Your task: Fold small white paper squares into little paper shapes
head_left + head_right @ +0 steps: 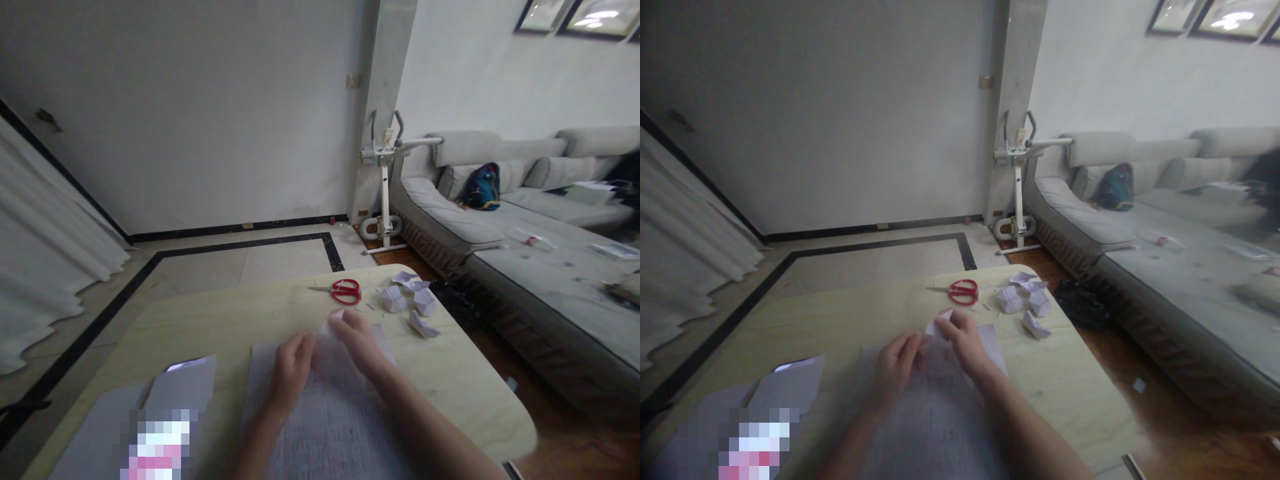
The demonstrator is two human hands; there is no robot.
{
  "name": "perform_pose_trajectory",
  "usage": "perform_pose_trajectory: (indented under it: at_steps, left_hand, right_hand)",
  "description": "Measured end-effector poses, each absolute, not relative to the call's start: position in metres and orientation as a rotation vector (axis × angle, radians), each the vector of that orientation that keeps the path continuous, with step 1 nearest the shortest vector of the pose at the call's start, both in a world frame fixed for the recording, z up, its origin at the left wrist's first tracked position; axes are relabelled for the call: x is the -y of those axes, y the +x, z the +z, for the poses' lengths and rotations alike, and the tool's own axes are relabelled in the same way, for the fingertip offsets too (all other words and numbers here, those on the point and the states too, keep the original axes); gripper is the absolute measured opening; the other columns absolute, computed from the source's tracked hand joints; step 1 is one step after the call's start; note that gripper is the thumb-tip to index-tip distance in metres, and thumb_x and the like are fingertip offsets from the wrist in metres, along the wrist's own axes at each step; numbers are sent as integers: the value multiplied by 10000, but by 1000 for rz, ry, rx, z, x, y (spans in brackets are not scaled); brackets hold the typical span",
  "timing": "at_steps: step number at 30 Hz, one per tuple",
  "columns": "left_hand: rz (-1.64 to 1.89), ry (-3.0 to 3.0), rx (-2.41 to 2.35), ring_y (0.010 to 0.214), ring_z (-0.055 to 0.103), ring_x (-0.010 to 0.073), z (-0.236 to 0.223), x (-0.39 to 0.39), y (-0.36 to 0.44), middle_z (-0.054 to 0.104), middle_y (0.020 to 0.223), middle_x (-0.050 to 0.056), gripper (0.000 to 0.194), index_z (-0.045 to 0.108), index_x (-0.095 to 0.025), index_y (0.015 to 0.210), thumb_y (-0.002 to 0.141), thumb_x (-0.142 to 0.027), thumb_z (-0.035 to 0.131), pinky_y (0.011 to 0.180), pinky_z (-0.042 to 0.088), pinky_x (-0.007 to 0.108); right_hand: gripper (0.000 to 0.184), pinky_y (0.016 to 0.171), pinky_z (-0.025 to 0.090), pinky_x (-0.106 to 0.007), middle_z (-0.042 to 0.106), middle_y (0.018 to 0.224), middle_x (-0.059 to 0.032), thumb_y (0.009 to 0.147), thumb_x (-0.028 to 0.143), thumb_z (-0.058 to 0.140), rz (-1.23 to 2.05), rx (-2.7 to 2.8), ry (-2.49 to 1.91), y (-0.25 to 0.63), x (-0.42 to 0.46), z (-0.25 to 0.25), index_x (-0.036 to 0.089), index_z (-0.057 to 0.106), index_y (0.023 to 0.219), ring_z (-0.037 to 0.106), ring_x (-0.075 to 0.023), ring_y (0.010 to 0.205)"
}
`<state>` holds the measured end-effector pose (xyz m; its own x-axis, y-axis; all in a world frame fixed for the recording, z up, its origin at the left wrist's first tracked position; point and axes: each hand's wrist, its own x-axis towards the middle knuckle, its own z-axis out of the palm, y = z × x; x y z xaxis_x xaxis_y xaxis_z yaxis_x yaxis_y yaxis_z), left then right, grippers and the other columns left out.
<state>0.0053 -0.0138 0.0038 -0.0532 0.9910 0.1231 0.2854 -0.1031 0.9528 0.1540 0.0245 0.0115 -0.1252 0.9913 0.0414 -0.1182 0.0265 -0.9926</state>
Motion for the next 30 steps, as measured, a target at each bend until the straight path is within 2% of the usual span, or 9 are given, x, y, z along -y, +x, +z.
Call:
perform_pose_trajectory:
  at_steps: [4, 9, 12, 15, 19, 23, 26, 28, 30]
  left_hand:
    - [1182, 1434, -1339, 527, 517, 123, 5, 15, 7, 562, 593, -18, 314, 627, -157, 779, 852, -443, 517, 505, 400, 199]
    - [1202, 1363, -1324, 515, 503, 107, 10, 16, 8, 520, 551, -34, 303, 558, -164, 654, 845, -399, 539, 506, 394, 190]
    - [1192, 1204, -1256, 486, 502, 105, 16, 15, 6, 528, 534, -34, 298, 538, -166, 641, 846, -382, 527, 486, 396, 195]
    - [1231, 1056, -1204, 449, 471, 97, 19, 15, 6, 498, 497, -41, 309, 513, -168, 608, 833, -379, 527, 450, 374, 194]
    - [1221, 1021, -1237, 435, 481, 100, 17, 12, 5, 521, 494, -34, 300, 547, -159, 624, 809, -395, 553, 431, 377, 194]
    - [1249, 1103, -1303, 585, 610, 150, 14, 9, 4, 691, 769, 45, 322, 656, -146, 912, 809, -437, 563, 508, 465, 226]
    - [1273, 1220, -1319, 777, 662, 196, 10, 8, 4, 704, 1032, 101, 395, 673, -156, 1046, 828, -456, 540, 624, 507, 255]
    - [1246, 1279, -1322, 808, 668, 210, 8, 8, 4, 699, 1073, 101, 403, 678, -168, 1078, 836, -456, 532, 651, 513, 268]
    - [1228, 1317, -1336, 791, 671, 216, 6, 8, 4, 715, 1023, 98, 397, 687, -169, 1071, 835, -451, 539, 655, 517, 277]
  right_hand:
    - [256, 501, 333, -215, 503, 594, 24, 786, 388, 623, 1331, 1206, -1034, 153, -25, 11, 151, 579, 700, 440, -108, 542]
    - [222, 522, 360, -221, 536, 612, 17, 768, 361, 645, 1338, 1278, -1057, 151, -22, 13, 149, 620, 704, 472, -113, 567]
    - [219, 535, 383, -224, 563, 661, 10, 772, 370, 640, 1367, 1250, -1018, 151, -21, 15, 158, 665, 824, 490, -116, 582]
    - [295, 529, 389, -227, 558, 662, 11, 778, 378, 636, 1407, 1221, -972, 152, -22, 16, 167, 680, 980, 476, -113, 562]
    - [284, 526, 383, -227, 542, 611, 11, 780, 373, 646, 1399, 1252, -971, 153, -23, 16, 150, 707, 944, 465, -113, 551]
    - [287, 511, 378, -221, 593, 657, -3, 794, 381, 635, 1374, 1304, -994, 155, -24, 15, 159, 716, 957, 468, -112, 550]
    - [266, 558, 420, -239, 652, 731, -24, 809, 385, 618, 1312, 1417, -1007, 155, -24, 17, 179, 731, 935, 528, -141, 619]
    - [234, 645, 456, -266, 690, 813, -35, 815, 372, 612, 1268, 1487, -991, 154, -23, 19, 192, 738, 898, 581, -174, 723]
    - [213, 711, 465, -285, 706, 850, -40, 819, 356, 609, 1232, 1528, -981, 153, -22, 22, 193, 738, 865, 602, -193, 793]
